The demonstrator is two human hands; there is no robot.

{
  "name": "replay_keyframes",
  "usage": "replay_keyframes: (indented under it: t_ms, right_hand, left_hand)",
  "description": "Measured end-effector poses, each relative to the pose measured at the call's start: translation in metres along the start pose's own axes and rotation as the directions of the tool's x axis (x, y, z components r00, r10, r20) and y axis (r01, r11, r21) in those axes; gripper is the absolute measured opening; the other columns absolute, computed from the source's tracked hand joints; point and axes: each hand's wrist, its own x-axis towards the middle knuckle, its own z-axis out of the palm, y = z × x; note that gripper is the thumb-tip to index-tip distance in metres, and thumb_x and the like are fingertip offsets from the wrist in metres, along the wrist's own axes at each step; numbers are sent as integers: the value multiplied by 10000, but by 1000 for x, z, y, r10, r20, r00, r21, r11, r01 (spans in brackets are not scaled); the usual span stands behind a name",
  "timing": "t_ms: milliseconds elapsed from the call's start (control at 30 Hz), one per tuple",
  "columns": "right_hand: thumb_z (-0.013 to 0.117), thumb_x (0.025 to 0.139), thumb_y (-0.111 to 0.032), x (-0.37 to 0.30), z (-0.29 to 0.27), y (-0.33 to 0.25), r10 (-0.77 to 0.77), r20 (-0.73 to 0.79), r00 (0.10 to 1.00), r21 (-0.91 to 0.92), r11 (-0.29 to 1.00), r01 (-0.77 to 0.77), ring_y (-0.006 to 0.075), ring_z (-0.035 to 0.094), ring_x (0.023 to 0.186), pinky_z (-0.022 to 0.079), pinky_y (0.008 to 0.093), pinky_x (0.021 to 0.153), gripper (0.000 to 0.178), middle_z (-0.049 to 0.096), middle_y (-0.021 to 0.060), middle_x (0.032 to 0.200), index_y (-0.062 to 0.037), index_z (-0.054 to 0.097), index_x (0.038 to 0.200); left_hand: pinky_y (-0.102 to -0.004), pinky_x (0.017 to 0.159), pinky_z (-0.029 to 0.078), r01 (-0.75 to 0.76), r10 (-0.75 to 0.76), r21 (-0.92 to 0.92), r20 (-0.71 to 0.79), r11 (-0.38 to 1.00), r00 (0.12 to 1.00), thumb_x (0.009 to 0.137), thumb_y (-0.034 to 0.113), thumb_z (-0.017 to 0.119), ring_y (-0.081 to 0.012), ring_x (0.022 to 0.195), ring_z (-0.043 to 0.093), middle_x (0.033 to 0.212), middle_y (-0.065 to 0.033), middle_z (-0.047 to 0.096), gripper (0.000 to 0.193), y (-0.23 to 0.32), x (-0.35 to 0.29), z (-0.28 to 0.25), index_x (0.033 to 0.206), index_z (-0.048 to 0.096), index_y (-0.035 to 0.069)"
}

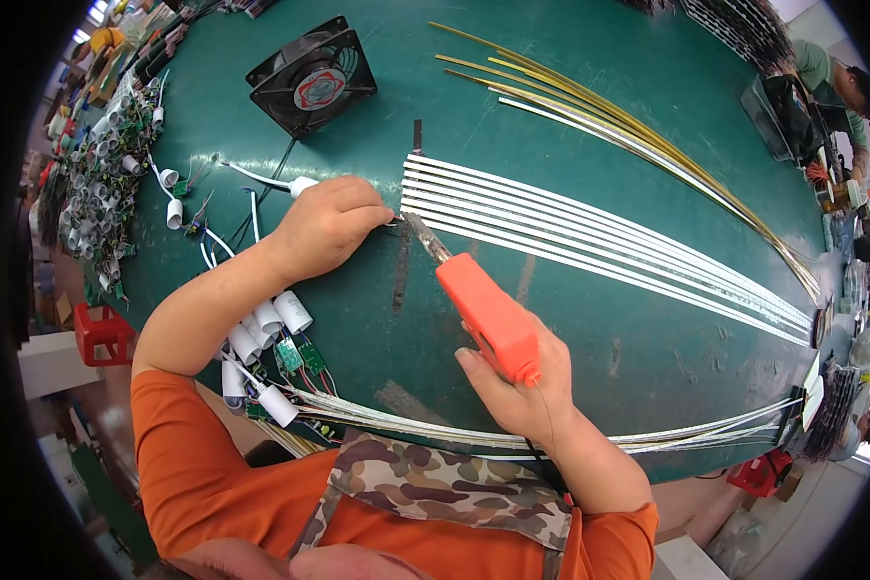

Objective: The person assembles LED strips and electronic wires onto circuit boards using a soldering iron, then cools the connections with a cooling fan.

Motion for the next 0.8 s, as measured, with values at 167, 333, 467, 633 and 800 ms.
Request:
replay_keyframes:
  t_ms: [167,333,467,633,800]
  right_hand:
    - [739,773,-95,-1,3,0,81,13,997,69,994,-81,202,668,837,523,315,762,450,664,103,965,-36,598,1197]
    - [714,792,-62,-3,-2,-1,55,-10,998,51,997,-54,146,637,789,513,281,727,346,667,80,934,-5,616,1119]
    - [692,801,-27,-7,-4,1,-22,-49,999,107,994,27,104,602,771,497,266,723,325,666,68,977,13,609,1113]
    - [725,771,-93,-7,-5,0,62,-50,997,150,987,-54,253,670,838,523,328,751,365,675,120,974,-28,630,1117]
    - [728,775,-107,-2,-3,1,-4,-20,1000,60,998,5,265,659,880,516,336,777,369,670,117,1009,-29,626,1121]
  left_hand:
    - [-381,651,510,-3,3,2,1,1000,1000,733,32,652,-283,789,620,839,-81,617,149,0,1,0,881,654,47]
    - [-383,654,513,10,-10,9,22,1000,1000,723,25,650,-284,794,625,844,-80,624,160,0,0,-1,881,656,49]
    - [-383,652,513,1,-1,0,22,1000,1000,721,17,650,-285,790,624,842,-80,624,164,-1,1,0,881,653,49]
    - [-383,646,510,-12,12,8,10,1000,1000,713,0,651,-286,788,622,844,-78,620,188,1,3,-2,894,644,52]
    - [-384,646,509,-11,11,3,22,1000,1000,713,-3,651,-287,789,620,848,-78,617,197,-1,2,0,901,642,54]
